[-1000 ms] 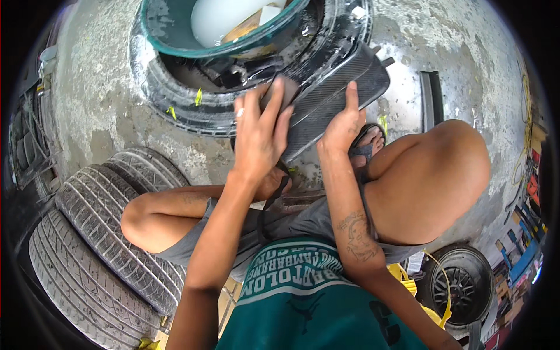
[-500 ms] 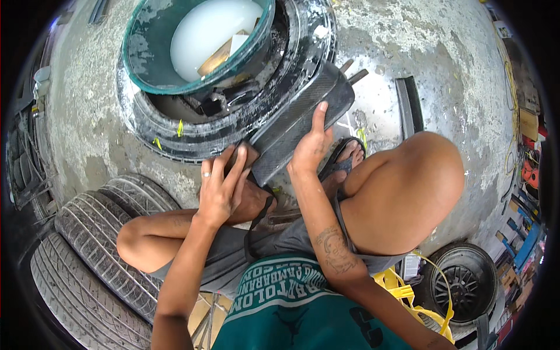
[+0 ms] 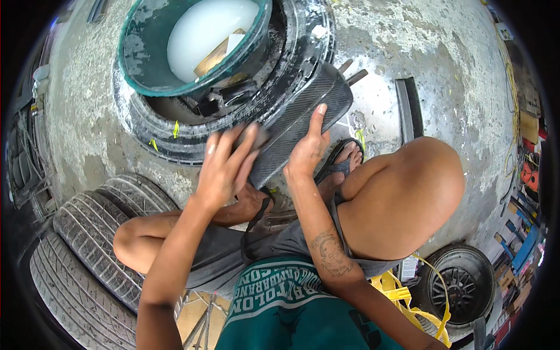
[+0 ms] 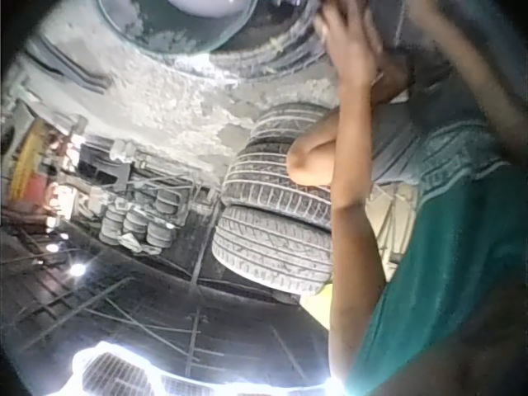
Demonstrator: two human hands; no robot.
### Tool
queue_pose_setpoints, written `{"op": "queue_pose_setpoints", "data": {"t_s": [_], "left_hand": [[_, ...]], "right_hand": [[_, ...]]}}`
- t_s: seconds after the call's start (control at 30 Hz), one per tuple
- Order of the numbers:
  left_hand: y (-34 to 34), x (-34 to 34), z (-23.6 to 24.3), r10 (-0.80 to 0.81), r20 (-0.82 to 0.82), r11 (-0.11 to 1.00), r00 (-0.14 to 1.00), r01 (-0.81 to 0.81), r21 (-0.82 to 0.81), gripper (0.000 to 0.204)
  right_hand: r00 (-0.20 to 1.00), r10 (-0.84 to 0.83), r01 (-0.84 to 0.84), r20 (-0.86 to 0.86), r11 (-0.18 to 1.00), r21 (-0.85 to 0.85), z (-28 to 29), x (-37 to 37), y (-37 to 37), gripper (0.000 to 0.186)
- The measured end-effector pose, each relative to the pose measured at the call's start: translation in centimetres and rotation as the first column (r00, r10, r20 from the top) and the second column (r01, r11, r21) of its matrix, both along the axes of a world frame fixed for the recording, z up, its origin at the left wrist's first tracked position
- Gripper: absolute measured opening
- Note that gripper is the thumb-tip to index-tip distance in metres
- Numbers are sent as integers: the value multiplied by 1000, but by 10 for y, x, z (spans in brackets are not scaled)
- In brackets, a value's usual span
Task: The recorder is wet sanding a black car trim piece using a sanding block and a bucket of soapy water.
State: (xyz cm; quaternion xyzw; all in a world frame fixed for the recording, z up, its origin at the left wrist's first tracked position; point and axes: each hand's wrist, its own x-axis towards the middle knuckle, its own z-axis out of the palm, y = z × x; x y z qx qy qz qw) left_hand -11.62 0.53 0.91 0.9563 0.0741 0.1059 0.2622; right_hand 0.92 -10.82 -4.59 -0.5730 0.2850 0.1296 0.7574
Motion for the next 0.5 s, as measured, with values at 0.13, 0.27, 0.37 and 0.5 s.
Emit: {"op": "queue_pose_setpoints", "data": {"t_s": [0.13, 0.27, 0.37, 0.5], "left_hand": [[-2, 92, -3, 73, 83, 995, 994, -66, -79, 55], [-12, 19, 4, 33, -3, 993, 999, -33, -115, 55], [-8, -26, 1, 72, -43, 995, 996, -75, -61, 60], [2, 70, -1, 148, 96, 977, 984, -130, -171, 47]], "right_hand": [[998, 45, -51, 42, 988, 147, 14, -9, 10, 56], [997, 15, -24, 70, 992, 125, 0, 1, -4, 60], [1000, -9, 8, 12, 996, 92, 1, -1, 1, 62], [996, 81, -84, 23, 985, 148, 10, -3, 2, 64]]}}
